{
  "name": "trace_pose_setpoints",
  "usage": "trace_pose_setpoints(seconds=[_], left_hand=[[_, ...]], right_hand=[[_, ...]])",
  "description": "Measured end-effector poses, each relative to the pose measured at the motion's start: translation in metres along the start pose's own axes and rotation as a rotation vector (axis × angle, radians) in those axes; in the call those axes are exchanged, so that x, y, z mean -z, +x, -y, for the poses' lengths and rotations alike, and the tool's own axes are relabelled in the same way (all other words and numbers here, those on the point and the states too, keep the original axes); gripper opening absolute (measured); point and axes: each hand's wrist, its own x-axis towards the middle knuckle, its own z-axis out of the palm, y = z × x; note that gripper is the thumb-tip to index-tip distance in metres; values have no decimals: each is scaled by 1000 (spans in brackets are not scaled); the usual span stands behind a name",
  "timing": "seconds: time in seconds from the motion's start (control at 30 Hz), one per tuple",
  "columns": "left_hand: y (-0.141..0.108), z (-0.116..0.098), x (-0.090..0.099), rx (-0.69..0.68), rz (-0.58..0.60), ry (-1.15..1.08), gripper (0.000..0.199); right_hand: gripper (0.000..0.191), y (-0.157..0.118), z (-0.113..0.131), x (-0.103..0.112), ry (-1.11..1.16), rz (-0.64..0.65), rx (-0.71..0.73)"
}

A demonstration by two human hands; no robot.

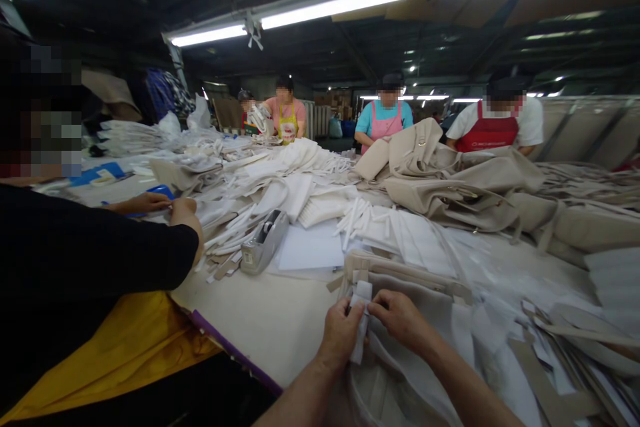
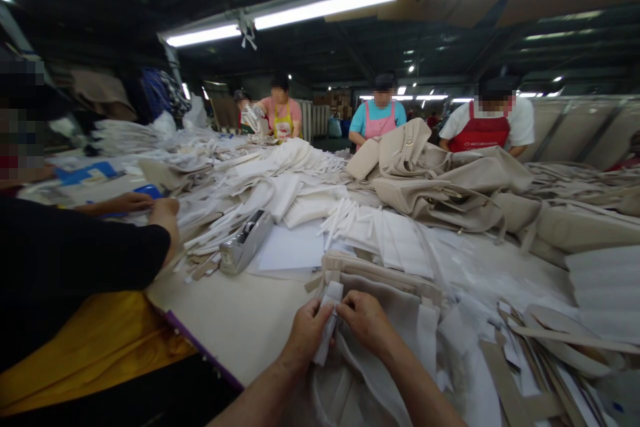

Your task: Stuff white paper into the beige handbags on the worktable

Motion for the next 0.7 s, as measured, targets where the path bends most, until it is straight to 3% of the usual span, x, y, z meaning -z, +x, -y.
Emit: trace_pose_setpoints(seconds=[0.37, 0.57, 0.7], left_hand=[[-5, 2, 7, 21, 41, -39, 51], [-2, 0, 3, 19, -2, -20, 39], [-1, 2, 3, 26, 5, -25, 35]], right_hand=[[19, 7, 11, 3, -175, -8, -28], [19, 6, 7, 4, -95, 3, -14], [14, 0, -1, 5, 79, 135, -13]])
